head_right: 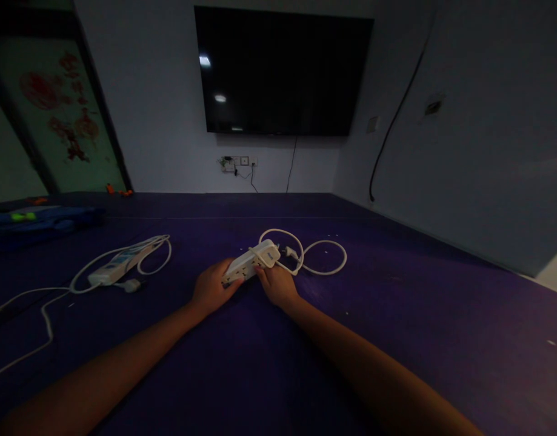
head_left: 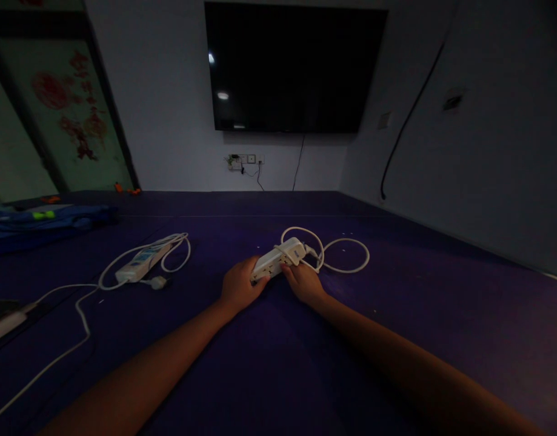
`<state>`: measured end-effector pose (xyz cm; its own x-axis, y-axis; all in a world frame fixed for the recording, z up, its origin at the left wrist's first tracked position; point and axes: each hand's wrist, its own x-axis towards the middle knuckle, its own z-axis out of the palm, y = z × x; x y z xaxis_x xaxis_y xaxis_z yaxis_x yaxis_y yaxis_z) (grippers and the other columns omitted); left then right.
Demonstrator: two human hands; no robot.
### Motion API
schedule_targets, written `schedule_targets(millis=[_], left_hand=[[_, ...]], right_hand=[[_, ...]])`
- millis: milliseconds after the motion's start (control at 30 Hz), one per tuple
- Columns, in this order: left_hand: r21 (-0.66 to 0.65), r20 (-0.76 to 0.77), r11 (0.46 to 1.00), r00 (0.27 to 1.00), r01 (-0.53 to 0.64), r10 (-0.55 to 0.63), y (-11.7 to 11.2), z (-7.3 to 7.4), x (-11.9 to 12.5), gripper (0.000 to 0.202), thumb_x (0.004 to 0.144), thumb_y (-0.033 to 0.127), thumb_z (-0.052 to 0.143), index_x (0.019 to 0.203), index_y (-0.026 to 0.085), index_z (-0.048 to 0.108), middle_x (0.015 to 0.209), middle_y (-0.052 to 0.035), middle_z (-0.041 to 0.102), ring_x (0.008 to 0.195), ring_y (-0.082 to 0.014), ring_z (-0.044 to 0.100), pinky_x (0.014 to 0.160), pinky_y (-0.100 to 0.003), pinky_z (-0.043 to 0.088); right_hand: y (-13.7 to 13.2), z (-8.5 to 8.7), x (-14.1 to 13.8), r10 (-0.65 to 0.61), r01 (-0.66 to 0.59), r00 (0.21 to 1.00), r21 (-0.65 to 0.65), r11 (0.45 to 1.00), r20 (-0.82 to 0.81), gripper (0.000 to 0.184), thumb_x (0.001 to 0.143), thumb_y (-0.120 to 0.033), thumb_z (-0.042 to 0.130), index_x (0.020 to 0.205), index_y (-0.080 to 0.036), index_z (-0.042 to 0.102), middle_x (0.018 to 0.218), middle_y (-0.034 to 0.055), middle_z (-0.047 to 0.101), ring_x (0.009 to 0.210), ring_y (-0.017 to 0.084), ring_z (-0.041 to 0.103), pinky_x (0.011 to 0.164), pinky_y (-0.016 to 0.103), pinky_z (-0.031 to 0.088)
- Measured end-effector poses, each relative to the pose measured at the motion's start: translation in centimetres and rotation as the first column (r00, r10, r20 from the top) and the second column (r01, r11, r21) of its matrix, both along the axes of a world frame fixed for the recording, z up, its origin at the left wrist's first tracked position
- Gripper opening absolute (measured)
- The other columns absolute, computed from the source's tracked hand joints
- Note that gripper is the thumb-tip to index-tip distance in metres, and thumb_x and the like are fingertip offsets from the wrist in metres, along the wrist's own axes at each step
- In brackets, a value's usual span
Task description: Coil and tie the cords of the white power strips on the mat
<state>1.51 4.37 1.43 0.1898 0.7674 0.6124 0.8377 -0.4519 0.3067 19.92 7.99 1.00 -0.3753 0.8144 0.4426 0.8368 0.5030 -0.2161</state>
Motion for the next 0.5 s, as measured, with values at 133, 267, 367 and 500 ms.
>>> schedule_targets(millis=[133,267,367,500], left_hand=[[0.0,0.0,1.0,1.0,-0.009,0.009,-0.04,0.06,0.03,0.04,0.076,0.039,0.053,0.112,0.023,0.049,0.103,-0.0045,0.063,0.09,-0.0206,0.059,0.077,-0.032,0.047],[0.013,-0.004,1.0,1.0,-0.009,0.009,-0.07,0.05,0.03,0.04,0.076,0.039,0.053,0.112,0.023,0.048,0.103,-0.0048,0.063,0.09,-0.0207,0.059,0.078,-0.033,0.047],[0.01,-0.009,1.0,1.0,-0.002,0.002,-0.05,-0.01,0.01,0.039,0.077,0.04,0.052,0.112,0.023,0.048,0.104,-0.0046,0.063,0.091,-0.0208,0.059,0.079,-0.033,0.047],[0.007,-0.001,1.0,1.0,-0.011,0.011,0.03,-0.08,-0.02,0.04,0.076,0.039,0.053,0.112,0.022,0.049,0.103,-0.0052,0.063,0.091,-0.021,0.059,0.08,-0.034,0.047]], right_hand=[[0.04,0.03,-0.04,-0.02,0.02,1.0,-0.017,1.0,0.01,0.042,0.093,-0.034,0.024,0.099,-0.015,0.06,0.096,0.0099,0.065,0.091,0.019,0.059,0.075,0.024,0.042],[0.06,-0.03,-0.03,-0.014,0.014,1.0,-0.021,1.0,0.015,0.042,0.093,-0.034,0.023,0.1,-0.015,0.06,0.097,0.0103,0.064,0.092,0.019,0.059,0.076,0.024,0.042],[0.06,-0.1,0.0,-0.003,0.003,1.0,-0.015,1.0,0.019,0.043,0.093,-0.034,0.023,0.1,-0.014,0.06,0.096,0.0102,0.065,0.092,0.019,0.059,0.076,0.025,0.042],[0.05,-0.14,-0.01,-0.01,0.01,1.0,-0.001,1.0,0.021,0.042,0.093,-0.034,0.023,0.102,-0.014,0.059,0.097,0.0104,0.064,0.093,0.02,0.059,0.076,0.025,0.041]])
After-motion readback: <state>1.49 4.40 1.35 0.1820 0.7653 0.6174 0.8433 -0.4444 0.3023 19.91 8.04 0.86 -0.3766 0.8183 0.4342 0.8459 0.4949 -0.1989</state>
